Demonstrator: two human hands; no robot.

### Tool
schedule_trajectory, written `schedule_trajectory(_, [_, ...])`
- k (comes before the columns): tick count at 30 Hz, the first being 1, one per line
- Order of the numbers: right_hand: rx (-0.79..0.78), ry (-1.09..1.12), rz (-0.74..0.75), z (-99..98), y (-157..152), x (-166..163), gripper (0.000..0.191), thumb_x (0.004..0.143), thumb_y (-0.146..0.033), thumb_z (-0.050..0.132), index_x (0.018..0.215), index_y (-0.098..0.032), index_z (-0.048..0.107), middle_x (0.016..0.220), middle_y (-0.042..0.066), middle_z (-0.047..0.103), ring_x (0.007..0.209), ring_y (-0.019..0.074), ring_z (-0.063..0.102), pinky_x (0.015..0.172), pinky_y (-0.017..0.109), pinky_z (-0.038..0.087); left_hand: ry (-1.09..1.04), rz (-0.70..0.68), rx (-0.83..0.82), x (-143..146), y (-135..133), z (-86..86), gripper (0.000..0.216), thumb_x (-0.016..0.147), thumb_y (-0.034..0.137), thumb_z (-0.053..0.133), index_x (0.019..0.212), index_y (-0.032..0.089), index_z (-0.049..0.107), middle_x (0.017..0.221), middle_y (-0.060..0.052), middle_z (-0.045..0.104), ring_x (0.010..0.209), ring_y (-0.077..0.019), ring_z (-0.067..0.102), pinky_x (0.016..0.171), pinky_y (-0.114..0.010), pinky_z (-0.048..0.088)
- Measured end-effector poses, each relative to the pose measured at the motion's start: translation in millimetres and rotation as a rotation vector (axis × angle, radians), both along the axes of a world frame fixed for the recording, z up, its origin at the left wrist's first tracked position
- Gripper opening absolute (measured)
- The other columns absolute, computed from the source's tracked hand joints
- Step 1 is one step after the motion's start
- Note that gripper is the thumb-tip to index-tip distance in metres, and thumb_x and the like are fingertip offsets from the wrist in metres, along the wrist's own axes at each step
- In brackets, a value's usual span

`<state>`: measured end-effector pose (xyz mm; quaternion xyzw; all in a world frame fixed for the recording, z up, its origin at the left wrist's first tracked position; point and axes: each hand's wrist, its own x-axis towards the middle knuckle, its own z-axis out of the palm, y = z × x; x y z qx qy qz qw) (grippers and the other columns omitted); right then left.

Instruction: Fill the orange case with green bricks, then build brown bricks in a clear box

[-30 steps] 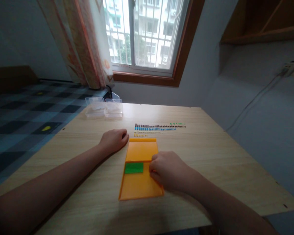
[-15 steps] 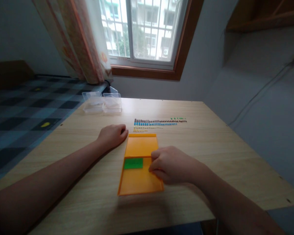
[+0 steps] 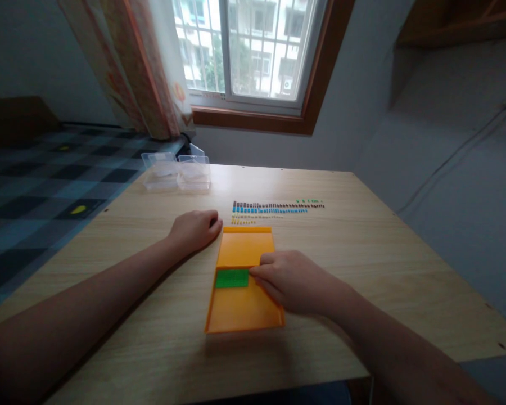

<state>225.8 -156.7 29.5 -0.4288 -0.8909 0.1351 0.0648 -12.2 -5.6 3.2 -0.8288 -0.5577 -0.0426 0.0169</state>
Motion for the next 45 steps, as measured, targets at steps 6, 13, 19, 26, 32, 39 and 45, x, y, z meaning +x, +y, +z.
schedule_trajectory(6, [-0.010,0.006,-0.005,0.9,1,0,0.030,0.102,-0.020,0.049,0.114,-0.020,0.077,0.094,0.006,0.073,0.077,0.0153,0.064,0.068,0.026,0.041,-0.009,0.006,0.004,1,-1,0.6,0.041,0.095,0.047,0.041,0.096,0.022,0.074,0.099,-0.012,0.078,0.088,-0.0298,0.072,0.069,-0.035,0.046])
schedule_trajectory(13, [0.010,-0.008,-0.007,0.0,2,-2,0.029,0.101,-0.019,0.049,0.109,-0.019,0.077,0.094,0.005,0.072,0.076,0.0154,0.064,0.068,0.027,0.040,-0.001,-0.007,0.015,1,-1,0.9,0.041,0.095,0.046,0.040,0.095,0.022,0.074,0.097,-0.012,0.078,0.086,-0.0299,0.071,0.066,-0.035,0.046])
schedule_trajectory(19, [0.007,-0.013,-0.012,0.6,1,-3,0.029,0.101,-0.020,0.050,0.110,-0.020,0.077,0.094,0.005,0.072,0.076,0.0154,0.064,0.067,0.027,0.040,-0.011,-0.005,0.009,0,-2,2.0,0.040,0.095,0.046,0.040,0.094,0.023,0.073,0.096,-0.012,0.078,0.086,-0.0296,0.072,0.066,-0.035,0.046])
schedule_trajectory(26, [0.011,0.006,-0.010,0.7,0,-1,0.028,0.101,-0.020,0.050,0.108,-0.020,0.077,0.092,0.005,0.072,0.075,0.0146,0.064,0.067,0.027,0.040,-0.012,0.009,-0.010,2,-3,3.3,0.040,0.095,0.046,0.040,0.096,0.023,0.074,0.099,-0.012,0.078,0.090,-0.0310,0.071,0.070,-0.036,0.047])
schedule_trajectory(32, [0.080,0.083,-0.007,-1.2,1,3,0.028,0.102,-0.023,0.051,0.102,-0.020,0.078,0.088,0.005,0.072,0.072,0.0144,0.063,0.065,0.027,0.041,-0.021,-0.007,0.005,1,-2,2.3,0.039,0.095,0.045,0.041,0.093,0.022,0.072,0.097,-0.012,0.077,0.088,-0.0298,0.072,0.068,-0.034,0.046])
schedule_trajectory(39, [0.534,0.374,-0.337,-6.6,38,47,0.026,0.099,-0.027,0.054,0.098,-0.017,0.079,0.086,0.009,0.075,0.086,0.0220,0.066,0.083,0.036,0.051,0.014,-0.004,-0.015,0,-2,4.6,0.039,0.096,0.043,0.039,0.095,0.022,0.072,0.100,-0.012,0.078,0.089,-0.0285,0.072,0.068,-0.034,0.046])
schedule_trajectory(45, [0.504,0.110,-0.759,8.6,88,101,0.026,0.095,-0.029,0.058,0.103,-0.019,0.081,0.106,0.009,0.078,0.105,0.0241,0.067,0.101,0.037,0.046,0.014,-0.018,0.000,-1,-1,5.5,0.039,0.095,0.043,0.038,0.093,0.022,0.071,0.097,-0.012,0.078,0.086,-0.0282,0.072,0.064,-0.033,0.043])
